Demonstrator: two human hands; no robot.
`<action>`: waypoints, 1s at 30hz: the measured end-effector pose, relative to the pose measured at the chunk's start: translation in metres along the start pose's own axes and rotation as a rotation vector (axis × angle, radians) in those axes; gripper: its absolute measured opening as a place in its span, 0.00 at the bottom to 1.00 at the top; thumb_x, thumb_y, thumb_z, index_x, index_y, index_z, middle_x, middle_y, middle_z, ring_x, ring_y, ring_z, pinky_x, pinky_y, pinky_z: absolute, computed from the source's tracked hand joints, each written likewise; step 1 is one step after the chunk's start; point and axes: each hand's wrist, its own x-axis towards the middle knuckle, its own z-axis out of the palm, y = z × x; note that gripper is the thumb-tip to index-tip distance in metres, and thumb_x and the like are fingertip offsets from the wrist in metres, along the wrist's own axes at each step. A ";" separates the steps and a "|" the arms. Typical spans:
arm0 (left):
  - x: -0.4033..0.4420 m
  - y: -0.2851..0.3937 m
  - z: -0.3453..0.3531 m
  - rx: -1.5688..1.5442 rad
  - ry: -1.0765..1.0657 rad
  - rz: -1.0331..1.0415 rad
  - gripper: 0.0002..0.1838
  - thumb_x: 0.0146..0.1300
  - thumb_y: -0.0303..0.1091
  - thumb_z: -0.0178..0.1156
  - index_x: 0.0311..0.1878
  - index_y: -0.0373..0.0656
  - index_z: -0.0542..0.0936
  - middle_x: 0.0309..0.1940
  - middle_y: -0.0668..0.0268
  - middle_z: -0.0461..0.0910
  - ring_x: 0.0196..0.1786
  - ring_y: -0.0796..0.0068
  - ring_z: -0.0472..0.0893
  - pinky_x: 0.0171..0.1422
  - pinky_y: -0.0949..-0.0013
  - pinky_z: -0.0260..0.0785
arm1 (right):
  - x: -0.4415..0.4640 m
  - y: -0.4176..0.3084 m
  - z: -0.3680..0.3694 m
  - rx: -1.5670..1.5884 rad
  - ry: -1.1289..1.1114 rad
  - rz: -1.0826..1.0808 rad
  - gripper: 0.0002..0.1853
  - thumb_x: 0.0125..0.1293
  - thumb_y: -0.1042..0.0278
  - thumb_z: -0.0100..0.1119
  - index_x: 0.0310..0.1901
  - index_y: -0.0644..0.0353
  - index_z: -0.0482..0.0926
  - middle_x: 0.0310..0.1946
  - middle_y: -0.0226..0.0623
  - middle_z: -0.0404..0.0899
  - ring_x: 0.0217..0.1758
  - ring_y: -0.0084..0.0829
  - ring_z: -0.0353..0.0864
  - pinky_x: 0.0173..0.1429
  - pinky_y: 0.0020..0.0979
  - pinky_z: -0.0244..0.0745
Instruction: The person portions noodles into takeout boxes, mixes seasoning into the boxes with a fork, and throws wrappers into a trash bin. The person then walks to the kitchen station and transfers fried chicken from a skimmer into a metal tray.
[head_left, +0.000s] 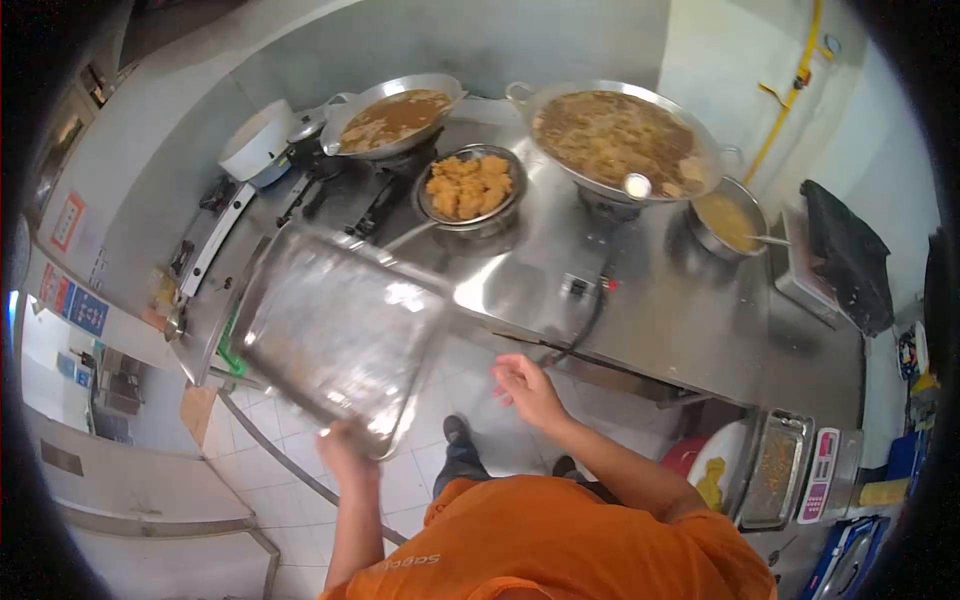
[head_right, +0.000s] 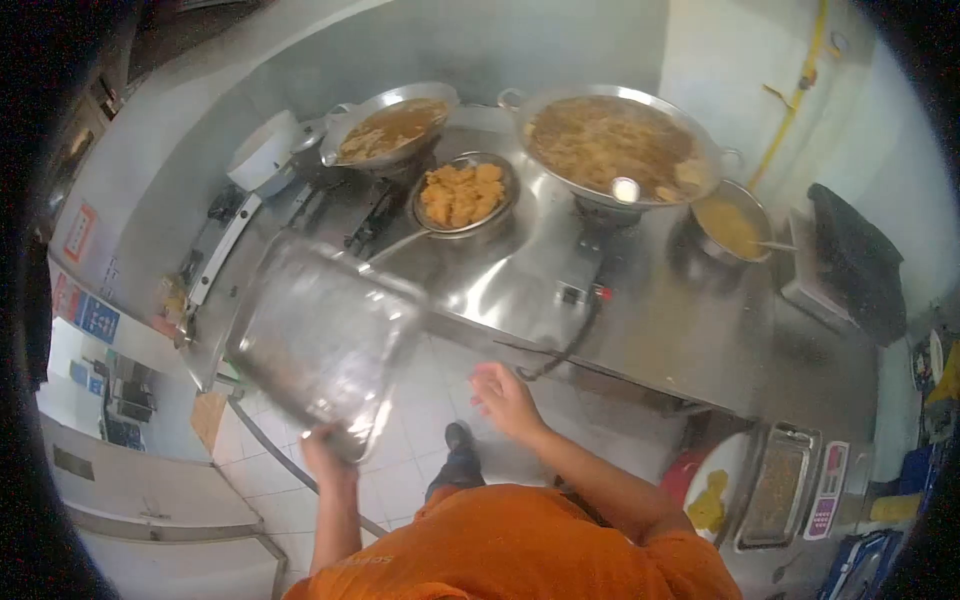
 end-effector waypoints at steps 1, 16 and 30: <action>0.035 0.008 -0.035 -0.051 0.046 0.021 0.11 0.60 0.23 0.54 0.46 0.37 0.71 0.39 0.59 0.78 0.40 0.64 0.81 0.41 0.62 0.77 | 0.037 0.006 0.015 -0.001 -0.033 0.029 0.23 0.79 0.60 0.53 0.68 0.63 0.66 0.62 0.44 0.77 0.50 0.32 0.84 0.48 0.34 0.83; 0.264 -0.064 -0.205 0.284 0.043 -0.307 0.20 0.55 0.23 0.58 0.53 0.36 0.72 0.44 0.60 0.78 0.43 0.64 0.80 0.48 0.60 0.77 | 0.432 0.024 0.163 0.977 0.482 0.061 0.11 0.76 0.66 0.58 0.39 0.62 0.68 0.27 0.32 0.65 0.20 0.25 0.60 0.22 0.31 0.60; 0.222 -0.117 0.001 0.508 -0.734 -0.363 0.16 0.58 0.22 0.52 0.49 0.36 0.81 0.34 0.64 0.83 0.32 0.72 0.79 0.38 0.67 0.72 | 0.075 -0.135 0.049 0.591 0.059 0.380 0.07 0.77 0.65 0.56 0.39 0.53 0.70 0.18 0.17 0.61 0.13 0.11 0.56 0.13 0.18 0.50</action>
